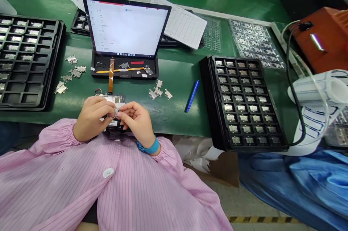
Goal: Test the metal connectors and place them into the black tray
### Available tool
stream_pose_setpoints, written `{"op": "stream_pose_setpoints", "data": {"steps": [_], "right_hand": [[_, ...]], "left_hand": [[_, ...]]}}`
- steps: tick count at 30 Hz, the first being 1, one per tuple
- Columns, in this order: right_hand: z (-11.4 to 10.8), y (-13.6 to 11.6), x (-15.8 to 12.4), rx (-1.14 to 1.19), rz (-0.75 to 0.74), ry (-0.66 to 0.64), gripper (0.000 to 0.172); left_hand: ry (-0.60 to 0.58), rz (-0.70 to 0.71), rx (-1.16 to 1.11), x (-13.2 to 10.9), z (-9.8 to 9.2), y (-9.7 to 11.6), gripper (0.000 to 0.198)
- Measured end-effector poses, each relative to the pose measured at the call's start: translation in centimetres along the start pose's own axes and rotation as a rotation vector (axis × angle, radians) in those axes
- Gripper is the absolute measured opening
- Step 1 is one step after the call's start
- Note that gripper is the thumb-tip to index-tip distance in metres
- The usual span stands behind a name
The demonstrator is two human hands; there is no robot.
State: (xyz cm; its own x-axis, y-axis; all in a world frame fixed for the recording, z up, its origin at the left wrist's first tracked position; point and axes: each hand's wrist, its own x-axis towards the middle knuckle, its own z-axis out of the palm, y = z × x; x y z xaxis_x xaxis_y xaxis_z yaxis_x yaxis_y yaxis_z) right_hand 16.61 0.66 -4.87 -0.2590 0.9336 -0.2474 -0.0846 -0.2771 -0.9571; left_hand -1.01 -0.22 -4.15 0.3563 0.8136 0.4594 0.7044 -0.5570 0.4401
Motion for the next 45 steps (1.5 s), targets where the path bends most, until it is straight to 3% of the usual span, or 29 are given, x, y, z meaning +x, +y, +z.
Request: {"op": "stream_pose_setpoints", "data": {"steps": [2, 5, 13, 16, 19, 22, 39, 45], "right_hand": [[-0.2, 0.2, 0.1, -0.007, -0.018, 0.036, 0.025], [-0.5, 0.4, 0.3, -0.059, -0.05, 0.088, 0.022], [-0.8, 1.1, 1.0, -0.17, -0.093, 0.094, 0.022], [-1.4, 1.6, 2.0, -0.169, -0.118, 0.197, 0.022], [-1.9, 2.0, 3.1, -0.164, -0.116, 0.293, 0.023], [-2.1, 2.1, 3.6, -0.164, -0.078, 0.307, 0.025], [-2.1, 2.0, 3.8, -0.188, -0.055, 0.291, 0.027], [-2.1, 2.1, 3.9, -0.197, -0.063, 0.284, 0.026]], "left_hand": [[-0.03, -0.032, -0.043, -0.1, 0.0, -0.1, 0.007], [-0.051, -0.086, -0.078, -0.1, 0.0, -0.3, 0.023], [0.029, -0.061, -0.068, -0.1, 0.9, -0.6, 0.033], [-0.005, -0.123, -0.011, 0.0, 1.3, -1.1, 0.051], [-0.051, -0.133, 0.073, -0.1, 1.8, -1.7, 0.04], [-0.104, -0.086, 0.109, -0.4, 2.2, -2.2, 0.029], [-0.112, -0.038, 0.114, -0.8, 2.6, -2.5, 0.029], [-0.199, -0.001, 0.182, -0.5, 2.4, -2.0, 0.031]]}}
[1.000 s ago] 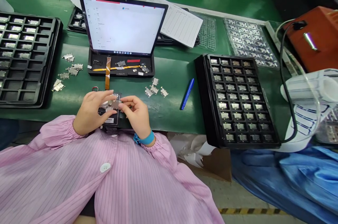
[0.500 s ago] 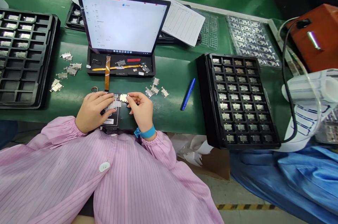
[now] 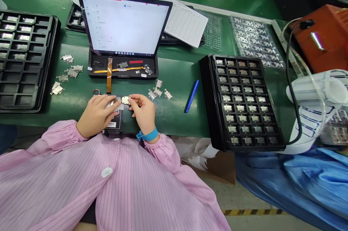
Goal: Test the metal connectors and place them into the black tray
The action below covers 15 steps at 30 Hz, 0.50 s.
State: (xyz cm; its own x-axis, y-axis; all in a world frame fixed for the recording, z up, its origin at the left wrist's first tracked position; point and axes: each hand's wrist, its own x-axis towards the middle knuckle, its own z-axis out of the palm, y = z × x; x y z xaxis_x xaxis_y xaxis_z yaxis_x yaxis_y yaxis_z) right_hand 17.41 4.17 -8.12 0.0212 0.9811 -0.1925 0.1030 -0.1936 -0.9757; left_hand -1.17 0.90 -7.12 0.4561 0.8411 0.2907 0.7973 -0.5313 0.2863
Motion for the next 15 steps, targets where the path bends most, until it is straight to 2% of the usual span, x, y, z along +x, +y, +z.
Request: {"op": "stream_pose_setpoints", "data": {"steps": [4, 9, 15], "right_hand": [[-0.1, -0.2, -0.2, -0.011, -0.018, -0.007, 0.03], [-0.2, 0.1, -0.5, -0.007, -0.047, -0.029, 0.034], [-0.2, 0.5, -0.5, 0.071, -0.071, -0.042, 0.038]], "left_hand": [[-0.048, 0.002, 0.032, 0.7, -0.7, 0.3, 0.033], [-0.057, -0.148, -0.055, 2.7, -0.7, 0.4, 0.041], [-0.113, -0.174, -0.098, 4.6, -0.1, 0.9, 0.033]]}}
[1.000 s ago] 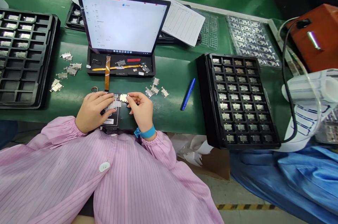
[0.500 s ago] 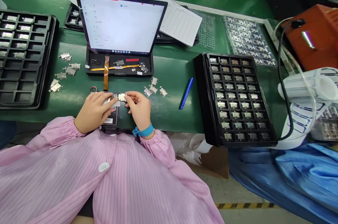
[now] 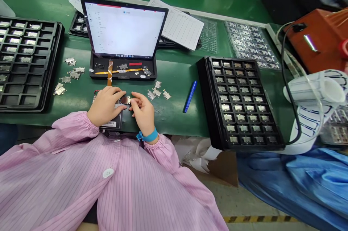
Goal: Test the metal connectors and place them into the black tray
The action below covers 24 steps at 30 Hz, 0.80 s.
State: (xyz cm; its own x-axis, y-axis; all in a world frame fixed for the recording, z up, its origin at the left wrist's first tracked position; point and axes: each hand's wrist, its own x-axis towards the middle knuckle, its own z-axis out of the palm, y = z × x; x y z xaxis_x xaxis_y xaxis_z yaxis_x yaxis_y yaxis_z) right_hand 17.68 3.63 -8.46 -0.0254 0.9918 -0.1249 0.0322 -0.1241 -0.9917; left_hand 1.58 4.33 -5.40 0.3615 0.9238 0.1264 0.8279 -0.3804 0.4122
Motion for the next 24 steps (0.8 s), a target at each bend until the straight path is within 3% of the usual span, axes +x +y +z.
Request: {"op": "stream_pose_setpoints", "data": {"steps": [7, 19, 24], "right_hand": [[-0.1, 0.2, 0.0, 0.029, -0.011, -0.012, 0.031], [-0.2, 0.4, 0.4, 0.009, -0.003, -0.039, 0.034], [-0.2, 0.5, 0.4, -0.004, 0.01, -0.008, 0.034]], "left_hand": [[-0.001, 0.031, 0.038, 0.9, 0.4, 0.6, 0.014], [0.063, 0.086, 0.051, 1.0, 1.3, 0.3, 0.011], [0.105, 0.038, 0.099, 0.0, 0.8, 0.7, 0.05]]}}
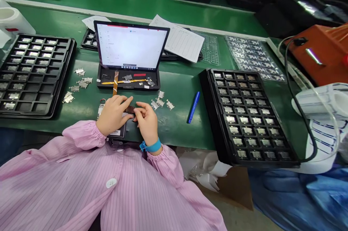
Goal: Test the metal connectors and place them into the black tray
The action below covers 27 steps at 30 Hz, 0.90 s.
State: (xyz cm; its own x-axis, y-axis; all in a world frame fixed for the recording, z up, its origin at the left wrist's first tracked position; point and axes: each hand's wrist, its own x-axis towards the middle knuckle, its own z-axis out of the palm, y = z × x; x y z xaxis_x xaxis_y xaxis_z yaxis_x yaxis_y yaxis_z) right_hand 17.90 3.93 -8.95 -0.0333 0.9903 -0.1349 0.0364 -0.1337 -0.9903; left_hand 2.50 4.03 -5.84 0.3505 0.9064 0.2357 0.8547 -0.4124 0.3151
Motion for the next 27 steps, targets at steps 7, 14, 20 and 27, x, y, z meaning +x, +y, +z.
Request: {"op": "stream_pose_setpoints", "data": {"steps": [7, 14, 20, 27], "right_hand": [[0.0, 0.0, -0.1, -0.041, 0.02, 0.014, 0.033], [-0.1, 0.0, -0.2, -0.093, 0.007, 0.002, 0.032], [-0.1, 0.0, -0.1, -0.092, 0.009, -0.001, 0.033], [-0.1, 0.0, -0.2, -0.102, 0.004, 0.001, 0.033]], "left_hand": [[0.105, 0.093, -0.013, -3.7, 0.2, -1.5, 0.029], [0.129, 0.1, -0.069, -4.2, 1.1, -2.3, 0.03], [0.114, 0.056, -0.115, -3.9, 0.9, -2.2, 0.029], [0.097, 0.042, -0.133, -4.0, 0.9, -2.2, 0.029]]}}
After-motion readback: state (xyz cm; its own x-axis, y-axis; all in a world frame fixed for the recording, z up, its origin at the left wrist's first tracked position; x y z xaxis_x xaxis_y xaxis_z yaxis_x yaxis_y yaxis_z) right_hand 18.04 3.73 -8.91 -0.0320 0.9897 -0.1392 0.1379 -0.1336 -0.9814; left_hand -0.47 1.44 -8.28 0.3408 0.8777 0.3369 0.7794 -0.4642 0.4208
